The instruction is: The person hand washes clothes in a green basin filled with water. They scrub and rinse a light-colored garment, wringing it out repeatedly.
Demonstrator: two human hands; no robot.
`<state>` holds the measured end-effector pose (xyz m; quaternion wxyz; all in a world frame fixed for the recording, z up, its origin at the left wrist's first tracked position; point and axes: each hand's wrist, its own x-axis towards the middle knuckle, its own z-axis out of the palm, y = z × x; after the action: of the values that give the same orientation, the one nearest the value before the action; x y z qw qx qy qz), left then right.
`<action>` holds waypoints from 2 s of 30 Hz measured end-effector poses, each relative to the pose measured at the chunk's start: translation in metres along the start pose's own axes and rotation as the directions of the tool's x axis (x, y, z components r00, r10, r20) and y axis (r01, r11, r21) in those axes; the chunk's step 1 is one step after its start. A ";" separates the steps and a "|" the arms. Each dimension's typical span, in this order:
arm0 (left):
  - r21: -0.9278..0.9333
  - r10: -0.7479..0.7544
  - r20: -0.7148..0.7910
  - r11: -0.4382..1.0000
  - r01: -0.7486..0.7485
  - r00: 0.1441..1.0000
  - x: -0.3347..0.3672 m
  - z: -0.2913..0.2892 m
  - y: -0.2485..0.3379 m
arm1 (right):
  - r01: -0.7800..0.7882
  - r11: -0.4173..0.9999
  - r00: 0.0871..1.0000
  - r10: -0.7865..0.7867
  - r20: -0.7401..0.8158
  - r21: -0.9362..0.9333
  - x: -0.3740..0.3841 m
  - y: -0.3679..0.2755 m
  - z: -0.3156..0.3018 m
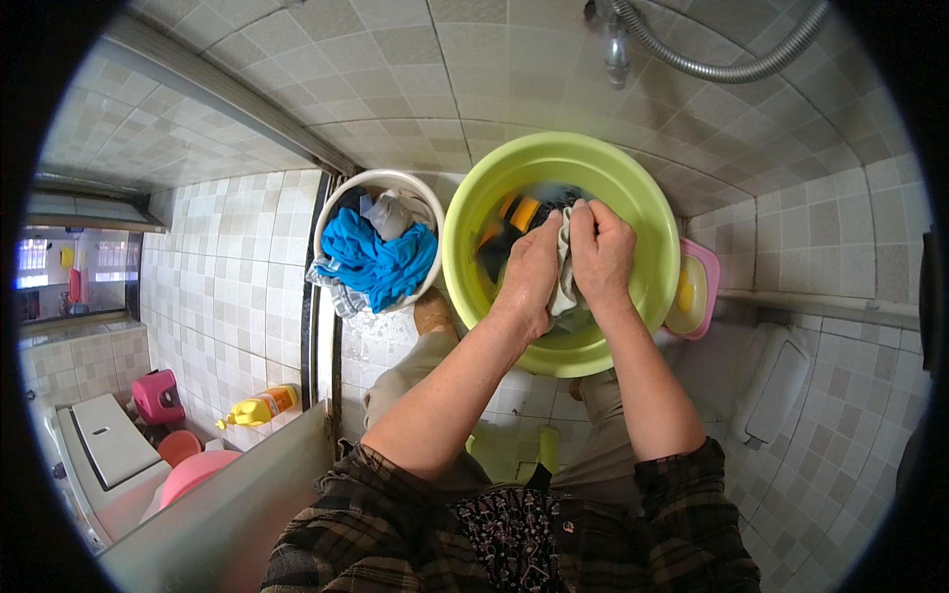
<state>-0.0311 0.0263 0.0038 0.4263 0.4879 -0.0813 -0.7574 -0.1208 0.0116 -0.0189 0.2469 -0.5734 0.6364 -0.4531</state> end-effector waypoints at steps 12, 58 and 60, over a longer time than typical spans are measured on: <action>-0.012 -0.003 0.008 1.000 0.003 1.000 0.003 -0.003 -0.002 | -0.002 1.000 1.000 0.002 0.004 -0.002 0.000 0.005 0.003; 0.146 0.129 -0.111 0.983 -0.112 0.985 0.009 -0.015 -0.003 | 0.102 0.995 0.992 -0.103 0.078 0.015 -0.026 -0.029 0.008; 0.095 0.062 -0.079 0.994 -0.054 0.995 0.009 -0.007 -0.011 | -0.006 0.999 0.998 0.008 0.058 -0.043 -0.011 -0.013 0.003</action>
<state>-0.0326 0.0284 -0.0119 0.4279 0.5353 -0.1132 -0.7194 -0.1097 0.0221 -0.0115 0.2543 -0.5892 0.6406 -0.4216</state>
